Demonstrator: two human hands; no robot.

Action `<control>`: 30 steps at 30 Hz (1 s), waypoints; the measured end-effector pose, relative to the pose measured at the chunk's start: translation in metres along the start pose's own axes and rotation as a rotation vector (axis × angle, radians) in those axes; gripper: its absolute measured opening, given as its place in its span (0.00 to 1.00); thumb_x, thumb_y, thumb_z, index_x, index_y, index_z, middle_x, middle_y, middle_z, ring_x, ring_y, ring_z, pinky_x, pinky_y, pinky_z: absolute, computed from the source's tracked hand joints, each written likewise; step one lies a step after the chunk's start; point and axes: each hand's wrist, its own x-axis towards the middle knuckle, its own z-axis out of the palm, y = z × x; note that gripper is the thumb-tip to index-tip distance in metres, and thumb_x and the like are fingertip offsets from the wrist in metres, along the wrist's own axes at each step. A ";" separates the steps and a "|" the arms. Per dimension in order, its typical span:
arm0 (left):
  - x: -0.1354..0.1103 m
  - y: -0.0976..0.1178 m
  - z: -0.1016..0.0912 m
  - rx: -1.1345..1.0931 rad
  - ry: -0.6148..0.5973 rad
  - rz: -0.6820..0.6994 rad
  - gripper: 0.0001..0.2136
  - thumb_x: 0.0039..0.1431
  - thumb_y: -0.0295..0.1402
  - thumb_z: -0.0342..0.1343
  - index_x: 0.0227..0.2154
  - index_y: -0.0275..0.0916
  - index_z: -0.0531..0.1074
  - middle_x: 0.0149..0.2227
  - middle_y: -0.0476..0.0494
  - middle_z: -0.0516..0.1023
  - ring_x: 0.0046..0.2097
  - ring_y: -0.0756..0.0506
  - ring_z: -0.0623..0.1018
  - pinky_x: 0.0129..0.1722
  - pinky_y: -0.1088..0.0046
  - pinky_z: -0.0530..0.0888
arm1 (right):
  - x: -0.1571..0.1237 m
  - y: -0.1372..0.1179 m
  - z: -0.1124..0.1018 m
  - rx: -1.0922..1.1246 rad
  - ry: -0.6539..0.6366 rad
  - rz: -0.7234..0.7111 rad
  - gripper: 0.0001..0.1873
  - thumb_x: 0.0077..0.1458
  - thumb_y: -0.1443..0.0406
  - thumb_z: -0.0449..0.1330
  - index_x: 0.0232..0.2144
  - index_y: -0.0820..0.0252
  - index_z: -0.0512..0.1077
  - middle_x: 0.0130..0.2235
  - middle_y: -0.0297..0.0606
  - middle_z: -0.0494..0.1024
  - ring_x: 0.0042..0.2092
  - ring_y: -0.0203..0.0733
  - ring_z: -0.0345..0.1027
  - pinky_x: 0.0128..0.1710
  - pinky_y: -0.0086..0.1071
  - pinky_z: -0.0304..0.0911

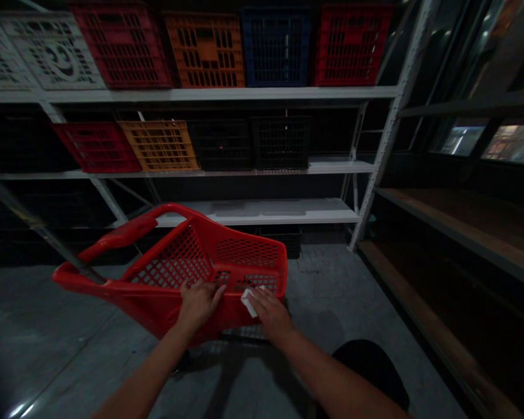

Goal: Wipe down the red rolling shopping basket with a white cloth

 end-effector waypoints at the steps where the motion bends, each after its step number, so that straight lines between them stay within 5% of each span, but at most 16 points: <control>1: 0.000 -0.001 0.001 -0.003 -0.006 0.009 0.20 0.59 0.43 0.40 0.23 0.40 0.73 0.28 0.42 0.78 0.38 0.42 0.73 0.52 0.50 0.48 | -0.011 0.014 -0.008 -0.002 -0.021 -0.020 0.28 0.54 0.77 0.44 0.57 0.64 0.55 0.58 0.44 0.61 0.61 0.38 0.47 0.58 0.42 0.52; 5: 0.002 0.001 0.004 -0.041 -0.014 0.036 0.19 0.59 0.42 0.40 0.25 0.41 0.73 0.29 0.42 0.78 0.39 0.43 0.72 0.52 0.51 0.48 | -0.028 0.074 -0.030 -0.043 -0.085 -0.021 0.30 0.52 0.79 0.42 0.56 0.59 0.57 0.56 0.40 0.63 0.60 0.36 0.48 0.57 0.43 0.51; 9: 0.007 0.003 0.002 -0.061 -0.033 0.044 0.18 0.59 0.41 0.41 0.25 0.41 0.73 0.29 0.43 0.78 0.38 0.44 0.72 0.52 0.51 0.48 | -0.016 0.110 -0.034 -0.145 0.038 0.199 0.32 0.49 0.81 0.42 0.55 0.59 0.60 0.55 0.40 0.65 0.61 0.39 0.48 0.57 0.48 0.50; 11: 0.010 0.003 0.002 -0.055 -0.043 0.044 0.18 0.58 0.41 0.41 0.24 0.42 0.73 0.28 0.44 0.78 0.38 0.44 0.72 0.52 0.51 0.48 | -0.015 0.101 -0.027 -0.134 0.087 0.241 0.29 0.52 0.78 0.43 0.54 0.58 0.61 0.55 0.40 0.65 0.61 0.41 0.47 0.56 0.51 0.50; 18: 0.007 -0.007 0.001 0.000 -0.048 0.019 0.19 0.58 0.40 0.40 0.22 0.41 0.73 0.27 0.42 0.78 0.38 0.43 0.72 0.50 0.52 0.52 | -0.048 0.009 -0.011 0.119 0.115 0.215 0.25 0.59 0.73 0.38 0.58 0.58 0.53 0.57 0.39 0.62 0.61 0.38 0.47 0.57 0.44 0.53; 21: -0.001 -0.017 -0.003 -0.003 -0.063 0.061 0.18 0.57 0.39 0.40 0.21 0.41 0.72 0.27 0.43 0.78 0.37 0.43 0.71 0.49 0.53 0.53 | -0.051 0.020 -0.022 0.131 -0.018 0.026 0.24 0.60 0.72 0.39 0.58 0.58 0.53 0.58 0.39 0.61 0.61 0.37 0.47 0.58 0.44 0.51; 24: -0.006 -0.028 -0.007 -0.016 -0.072 0.085 0.16 0.55 0.38 0.42 0.21 0.41 0.71 0.26 0.44 0.78 0.36 0.44 0.71 0.48 0.55 0.54 | -0.039 0.061 -0.029 0.083 -0.069 -0.092 0.23 0.60 0.72 0.41 0.55 0.58 0.59 0.56 0.40 0.64 0.61 0.38 0.46 0.57 0.44 0.51; 27: -0.005 -0.037 -0.007 -0.011 -0.083 0.095 0.15 0.54 0.36 0.42 0.20 0.41 0.71 0.25 0.44 0.77 0.36 0.44 0.71 0.48 0.56 0.54 | -0.025 0.088 -0.024 0.026 0.025 -0.027 0.23 0.59 0.74 0.39 0.53 0.62 0.62 0.54 0.42 0.66 0.61 0.39 0.46 0.57 0.46 0.52; 30: 0.000 -0.044 -0.006 -0.005 -0.105 0.101 0.15 0.54 0.35 0.42 0.20 0.40 0.70 0.25 0.44 0.76 0.36 0.45 0.71 0.48 0.56 0.53 | -0.023 0.069 -0.008 0.034 0.127 0.072 0.23 0.59 0.73 0.39 0.54 0.63 0.61 0.54 0.44 0.66 0.61 0.40 0.47 0.56 0.48 0.52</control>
